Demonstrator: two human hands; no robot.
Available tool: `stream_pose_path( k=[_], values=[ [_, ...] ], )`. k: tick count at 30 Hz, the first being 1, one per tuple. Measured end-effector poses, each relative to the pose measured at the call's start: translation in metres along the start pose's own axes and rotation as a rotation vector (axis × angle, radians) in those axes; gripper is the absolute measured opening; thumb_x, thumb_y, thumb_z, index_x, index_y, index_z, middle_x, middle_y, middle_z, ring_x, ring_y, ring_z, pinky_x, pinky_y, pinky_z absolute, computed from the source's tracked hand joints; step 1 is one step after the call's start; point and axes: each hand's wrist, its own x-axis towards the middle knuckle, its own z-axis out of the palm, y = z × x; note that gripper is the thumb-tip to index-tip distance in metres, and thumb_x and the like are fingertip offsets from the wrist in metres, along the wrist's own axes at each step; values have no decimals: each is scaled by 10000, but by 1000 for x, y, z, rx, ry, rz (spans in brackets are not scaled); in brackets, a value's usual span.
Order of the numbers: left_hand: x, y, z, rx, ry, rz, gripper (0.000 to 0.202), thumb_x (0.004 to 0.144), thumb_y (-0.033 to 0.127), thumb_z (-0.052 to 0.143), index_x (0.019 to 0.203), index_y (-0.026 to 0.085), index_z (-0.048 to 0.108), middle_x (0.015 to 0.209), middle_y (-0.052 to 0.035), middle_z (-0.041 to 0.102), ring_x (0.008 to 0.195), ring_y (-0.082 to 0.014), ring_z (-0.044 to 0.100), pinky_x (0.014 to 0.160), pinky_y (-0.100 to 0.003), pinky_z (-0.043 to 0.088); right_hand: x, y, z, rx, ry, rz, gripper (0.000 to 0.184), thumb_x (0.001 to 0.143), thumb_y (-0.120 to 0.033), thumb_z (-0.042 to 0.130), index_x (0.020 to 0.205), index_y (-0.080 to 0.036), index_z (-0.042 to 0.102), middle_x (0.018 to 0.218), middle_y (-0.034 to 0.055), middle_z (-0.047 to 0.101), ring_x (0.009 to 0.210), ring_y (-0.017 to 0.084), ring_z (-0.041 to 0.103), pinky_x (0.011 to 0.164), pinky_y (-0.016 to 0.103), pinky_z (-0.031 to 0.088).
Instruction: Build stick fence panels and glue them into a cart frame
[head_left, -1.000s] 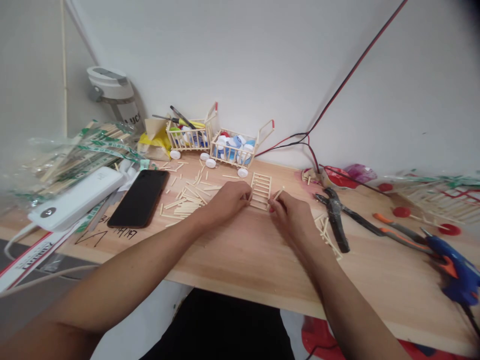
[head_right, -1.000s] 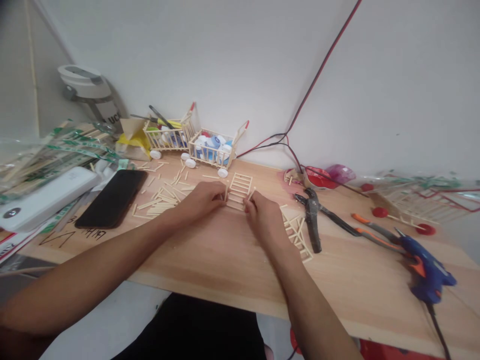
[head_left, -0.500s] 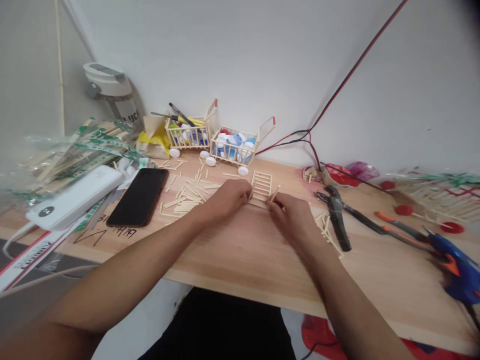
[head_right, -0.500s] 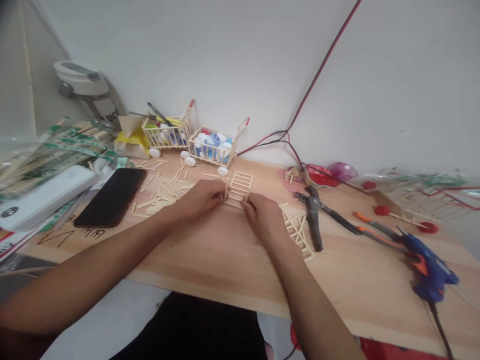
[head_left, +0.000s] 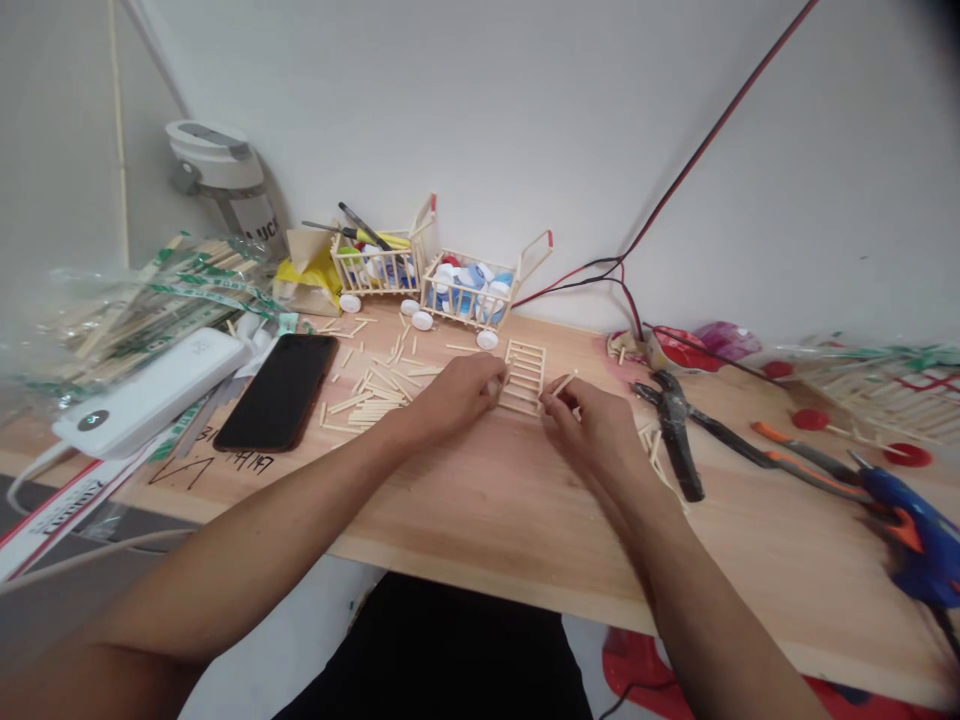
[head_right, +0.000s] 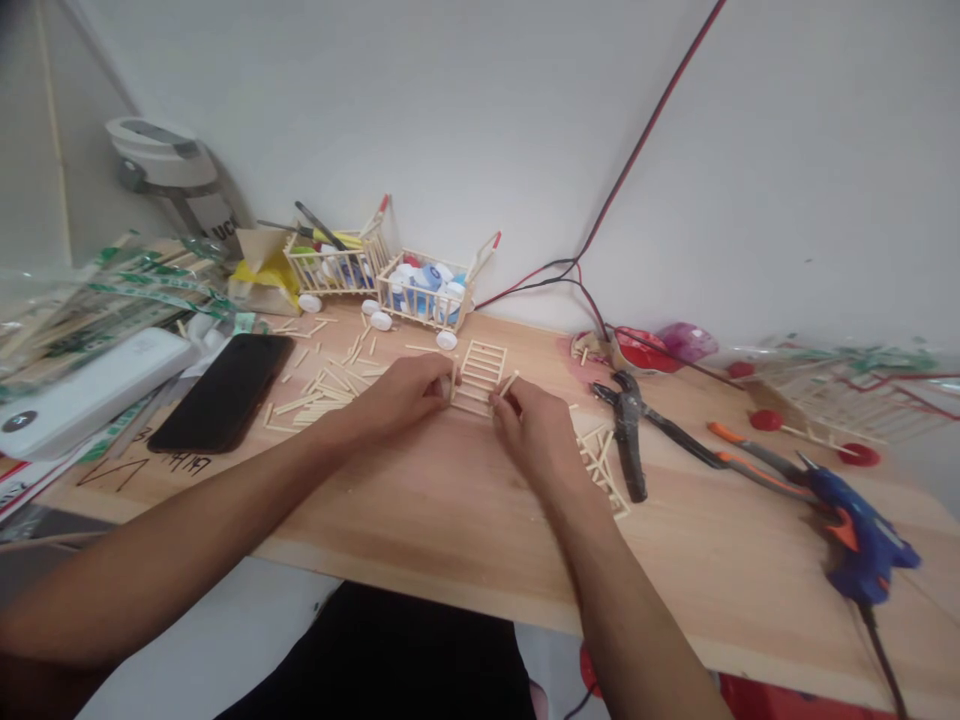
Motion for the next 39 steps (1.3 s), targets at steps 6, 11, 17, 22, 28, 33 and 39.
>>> stream_pose_path(
  k=[6,11,17,22,28,33,39],
  values=[
    [1,1,0,37,22,27,151,732,35,481,748,143,584,792,-31,604,780,-147,527,725,-258,390,1,3,-1,40,-21,-22,174,852,-271,493,731,-202,597,758,36,686,657,159,587,632,264,390],
    [0,-3,-2,150,24,-41,55,765,155,605,713,143,618,755,-26,620,748,-148,524,695,-265,365,2,6,-1,52,-46,-4,185,858,-276,485,729,-203,595,797,42,700,693,167,605,647,272,399],
    [-2,16,-6,218,-67,30,284,829,399,612,690,153,630,670,-7,620,629,-123,513,589,-249,317,3,7,-1,6,-55,13,180,854,-287,493,770,-199,625,708,30,682,650,168,595,612,266,381],
    [-7,36,8,344,-156,19,186,897,233,498,952,171,665,877,-63,702,766,-187,618,637,-270,391,2,9,-2,-15,-34,-3,162,841,-290,512,787,-193,630,686,30,656,636,166,577,609,263,375],
    [-8,36,22,524,-173,-25,199,898,157,450,825,145,635,792,-83,672,713,-229,632,567,-288,379,3,11,-1,-52,-7,-14,158,827,-303,533,767,-190,628,678,37,647,631,171,566,609,269,367],
    [-6,33,27,576,-164,-28,198,896,128,438,834,129,626,777,-103,660,700,-237,636,552,-292,375,4,11,-1,-52,-30,-34,163,837,-295,534,780,-183,636,713,50,657,665,182,576,634,281,376],
    [-2,32,26,584,-136,-15,197,914,149,438,846,127,621,771,-96,658,736,-235,651,566,-289,380,4,10,0,-31,-33,-61,166,855,-300,527,768,-189,614,720,48,651,669,177,565,640,276,372]
  ],
)
